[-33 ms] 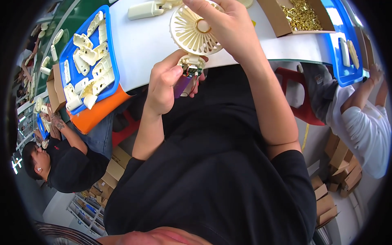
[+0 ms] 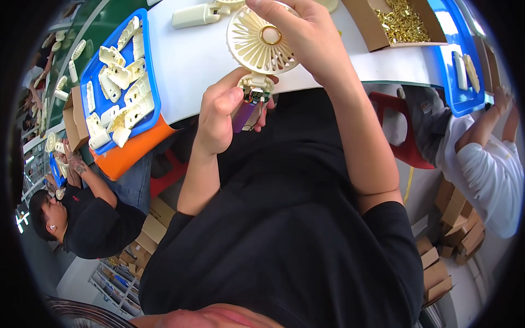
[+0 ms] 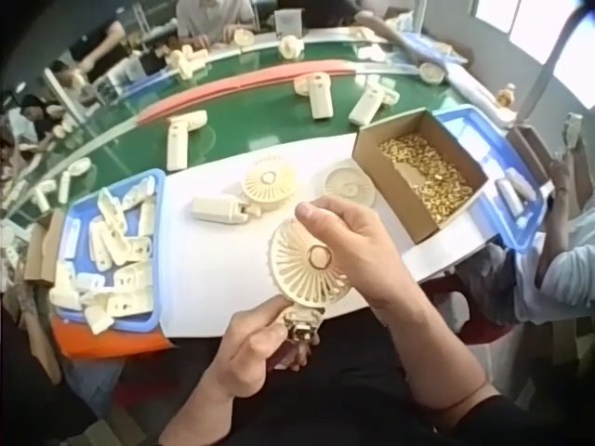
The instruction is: The person assembles portable handheld electric fans by hand, combining fan casings, fan blades, circuit boards, and screws on a production line.
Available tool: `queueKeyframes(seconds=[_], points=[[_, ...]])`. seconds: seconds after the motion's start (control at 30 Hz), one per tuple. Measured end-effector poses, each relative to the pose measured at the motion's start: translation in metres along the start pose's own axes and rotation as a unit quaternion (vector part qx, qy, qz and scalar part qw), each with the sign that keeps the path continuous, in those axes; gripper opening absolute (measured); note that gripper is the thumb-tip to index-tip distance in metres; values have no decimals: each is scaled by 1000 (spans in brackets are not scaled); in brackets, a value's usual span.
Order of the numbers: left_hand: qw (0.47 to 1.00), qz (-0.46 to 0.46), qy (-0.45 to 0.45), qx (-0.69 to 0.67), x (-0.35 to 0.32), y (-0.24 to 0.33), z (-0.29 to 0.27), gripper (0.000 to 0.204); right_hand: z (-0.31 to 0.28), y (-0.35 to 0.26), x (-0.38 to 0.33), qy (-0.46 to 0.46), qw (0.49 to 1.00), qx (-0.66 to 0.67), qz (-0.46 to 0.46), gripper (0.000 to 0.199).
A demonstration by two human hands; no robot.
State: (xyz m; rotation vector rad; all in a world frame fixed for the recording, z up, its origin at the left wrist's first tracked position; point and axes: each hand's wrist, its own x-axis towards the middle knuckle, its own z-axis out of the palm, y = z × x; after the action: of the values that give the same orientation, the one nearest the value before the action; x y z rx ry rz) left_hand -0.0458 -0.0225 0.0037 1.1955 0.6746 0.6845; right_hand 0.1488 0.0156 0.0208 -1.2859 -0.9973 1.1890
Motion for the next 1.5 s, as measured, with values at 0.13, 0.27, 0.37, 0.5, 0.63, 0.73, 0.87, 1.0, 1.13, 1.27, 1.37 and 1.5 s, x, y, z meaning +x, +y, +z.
queueKeyframes(seconds=[0.13,0.27,0.37,0.5,0.63,0.73,0.87,1.0,1.13,1.27,1.37,1.5], points=[[997,-2,8,-81,4,2,-2,48,-2,-3,12,34,997,74,8,42],[989,-7,19,-145,7,-1,-8,49,-21,-22,6,-36,998,-42,24,38],[983,4,11,-181,15,-4,-10,49,-44,-29,-10,46,975,-209,-57,33],[990,-17,75,-116,0,-9,-27,46,-139,-48,-10,177,963,-145,-142,27],[993,25,51,-103,13,-22,-22,48,-189,-64,4,211,879,-420,-80,23],[992,24,38,-120,14,-20,-25,49,-183,-41,23,169,848,-492,-102,22],[986,18,32,-165,19,-14,-23,51,-189,-38,29,135,831,-529,-104,23],[978,22,53,-201,24,-15,-21,53,-132,-63,-3,152,870,-450,-133,21],[977,61,95,-182,24,-20,-10,56,-19,-34,-65,21,969,-243,-31,17],[988,49,42,-137,21,-17,-15,62,12,-11,-59,-29,968,-248,-17,17],[994,41,20,-100,16,-17,-12,66,11,-13,-52,-56,975,-216,17,18],[997,58,36,-48,10,-18,-6,67,0,-19,-42,-97,981,-127,105,20]])
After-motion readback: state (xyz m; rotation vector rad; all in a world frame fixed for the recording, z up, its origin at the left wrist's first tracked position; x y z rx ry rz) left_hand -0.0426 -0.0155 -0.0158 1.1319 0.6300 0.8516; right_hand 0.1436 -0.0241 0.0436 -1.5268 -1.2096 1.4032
